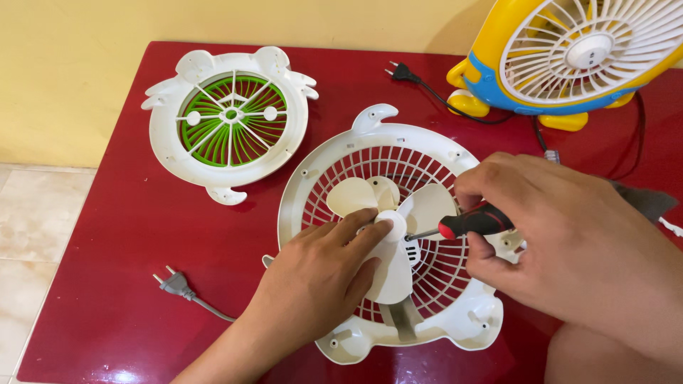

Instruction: The person assembles a small electric fan by securing the fan blade to the motor hub using a screwdriver. They tighten the central screw to fix the blade in place on the fan housing.

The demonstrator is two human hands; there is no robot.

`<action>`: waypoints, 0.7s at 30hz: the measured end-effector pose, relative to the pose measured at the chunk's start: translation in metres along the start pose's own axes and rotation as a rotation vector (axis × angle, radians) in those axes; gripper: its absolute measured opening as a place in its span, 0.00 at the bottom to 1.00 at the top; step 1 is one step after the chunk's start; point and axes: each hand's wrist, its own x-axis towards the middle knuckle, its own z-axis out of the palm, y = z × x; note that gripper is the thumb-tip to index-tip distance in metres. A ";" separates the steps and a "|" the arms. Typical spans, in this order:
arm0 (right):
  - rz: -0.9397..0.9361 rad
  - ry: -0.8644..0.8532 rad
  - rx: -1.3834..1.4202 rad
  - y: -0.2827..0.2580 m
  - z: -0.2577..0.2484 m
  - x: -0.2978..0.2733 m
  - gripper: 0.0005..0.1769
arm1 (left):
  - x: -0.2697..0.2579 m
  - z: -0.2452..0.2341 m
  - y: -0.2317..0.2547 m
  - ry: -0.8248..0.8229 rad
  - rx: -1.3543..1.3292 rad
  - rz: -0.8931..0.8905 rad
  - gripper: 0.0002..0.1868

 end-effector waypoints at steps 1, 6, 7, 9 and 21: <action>-0.070 0.014 -0.030 0.001 -0.001 0.000 0.24 | 0.000 0.000 0.000 -0.002 0.003 0.001 0.24; -0.059 -0.020 -0.033 -0.001 -0.001 0.002 0.21 | 0.000 0.002 -0.002 0.010 0.019 0.010 0.24; -0.078 -0.005 -0.008 -0.002 -0.001 0.003 0.20 | 0.000 0.001 -0.002 0.006 0.016 0.004 0.24; -0.134 0.019 -0.060 -0.006 0.001 0.004 0.18 | 0.001 0.000 -0.001 0.039 0.034 0.033 0.23; -0.093 0.112 0.159 -0.012 0.001 0.010 0.20 | 0.030 -0.021 0.016 0.047 -0.103 0.239 0.28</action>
